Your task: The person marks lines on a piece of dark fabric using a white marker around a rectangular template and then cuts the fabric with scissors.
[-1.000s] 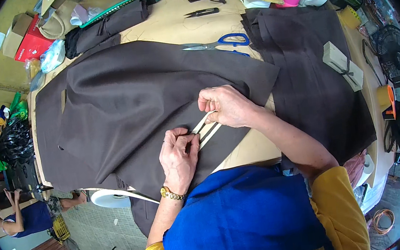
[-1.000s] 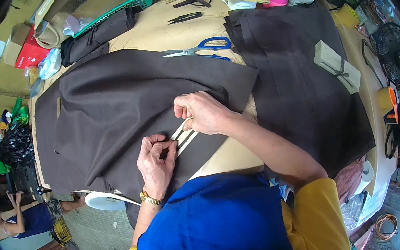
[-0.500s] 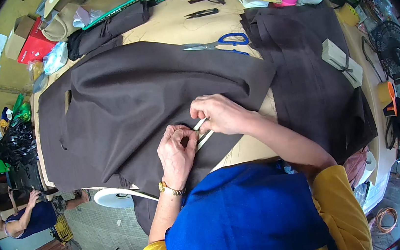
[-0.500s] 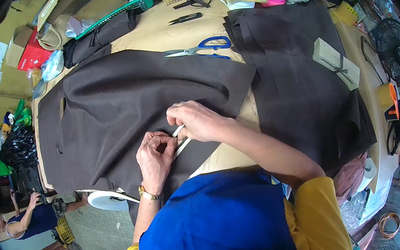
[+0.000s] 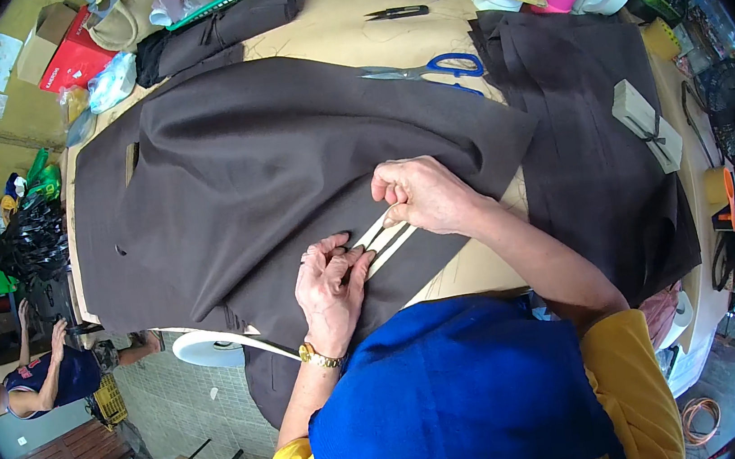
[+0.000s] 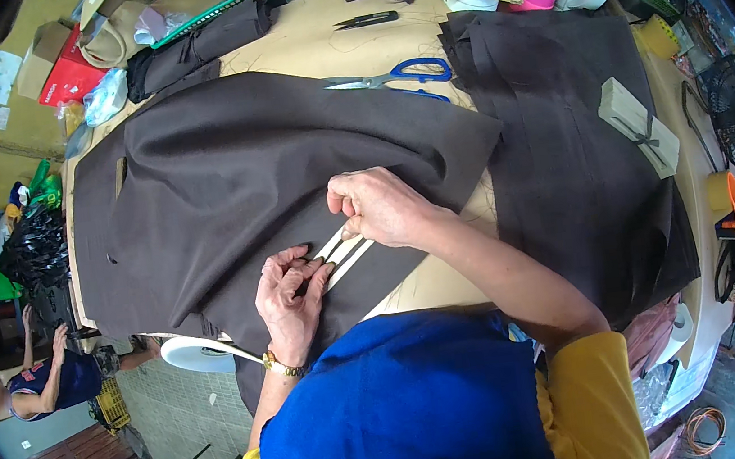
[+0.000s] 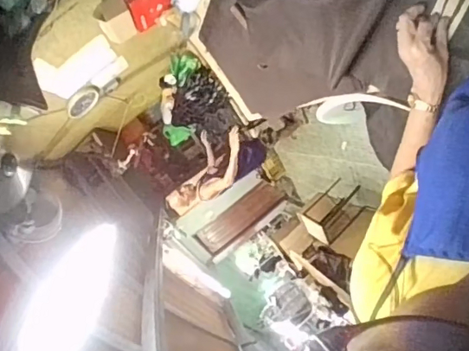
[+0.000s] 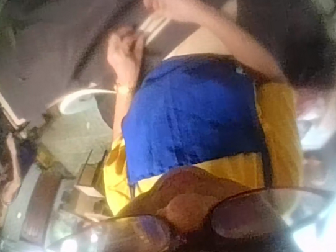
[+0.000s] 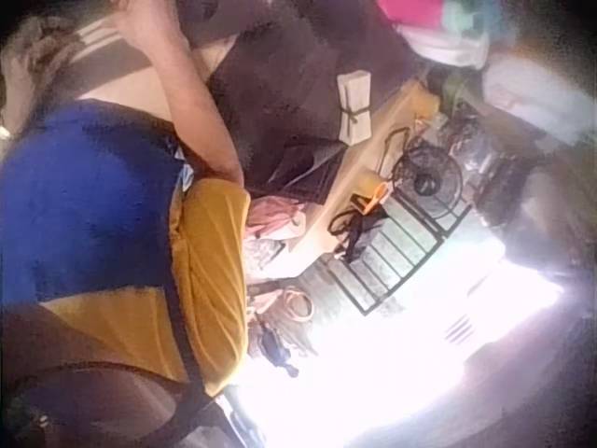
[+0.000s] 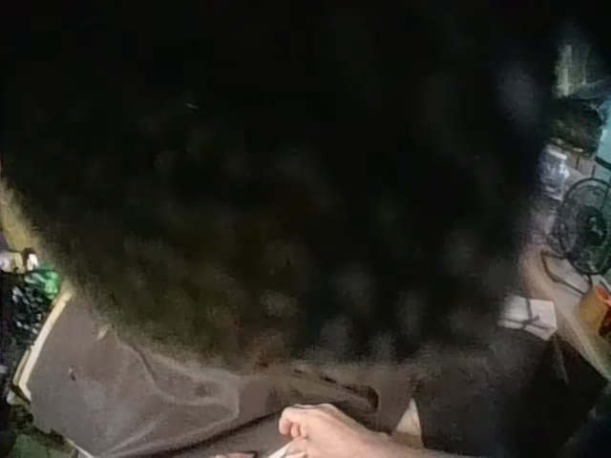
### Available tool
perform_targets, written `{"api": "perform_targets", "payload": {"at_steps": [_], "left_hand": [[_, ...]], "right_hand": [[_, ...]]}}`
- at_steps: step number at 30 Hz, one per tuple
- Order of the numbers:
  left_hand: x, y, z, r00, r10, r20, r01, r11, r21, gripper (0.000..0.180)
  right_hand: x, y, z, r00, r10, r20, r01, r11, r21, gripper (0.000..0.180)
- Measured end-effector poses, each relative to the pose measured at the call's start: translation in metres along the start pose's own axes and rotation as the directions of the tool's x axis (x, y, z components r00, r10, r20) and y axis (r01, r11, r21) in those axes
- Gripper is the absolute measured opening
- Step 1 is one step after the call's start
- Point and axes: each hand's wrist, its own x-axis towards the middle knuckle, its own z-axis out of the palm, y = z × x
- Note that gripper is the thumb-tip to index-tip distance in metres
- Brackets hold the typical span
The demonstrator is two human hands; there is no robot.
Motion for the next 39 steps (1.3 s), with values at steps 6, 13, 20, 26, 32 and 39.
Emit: {"api": "perform_targets", "payload": {"at_steps": [6, 13, 20, 26, 32, 39], "left_hand": [[0.003, 0.004, 0.000, 0.991, -0.134, -0.001, 0.133, 0.987, -0.088, 0.011], [0.010, 0.002, -0.006, 0.983, -0.161, 0.088, 0.168, 0.982, -0.086, 0.010], [0.010, -0.003, -0.006, 0.985, -0.139, 0.100, 0.149, 0.984, -0.102, 0.010], [0.003, -0.005, -0.015, 0.998, -0.056, 0.039, 0.055, 0.998, 0.013, 0.010], [-0.001, -0.013, -0.011, 0.984, -0.178, -0.007, 0.175, 0.976, -0.126, 0.015], [-0.004, -0.007, -0.028, 0.980, 0.061, 0.192, -0.048, 0.996, -0.072, 0.044]], "right_hand": [[-0.003, 0.001, 0.000, 1.000, 0.005, 0.003, -0.005, 1.000, 0.028, 0.021], [-0.005, -0.012, 0.002, 0.986, -0.159, -0.057, 0.156, 0.986, -0.057, 0.019], [0.000, -0.005, 0.019, 0.985, -0.172, -0.003, 0.172, 0.984, -0.051, 0.026], [0.002, -0.008, 0.019, 0.997, -0.067, 0.030, 0.067, 0.997, -0.028, 0.024], [0.002, -0.003, 0.019, 0.998, -0.023, 0.053, 0.019, 0.998, 0.067, 0.020], [0.003, -0.011, 0.015, 0.997, -0.032, 0.066, 0.031, 0.999, 0.012, 0.016]]}}
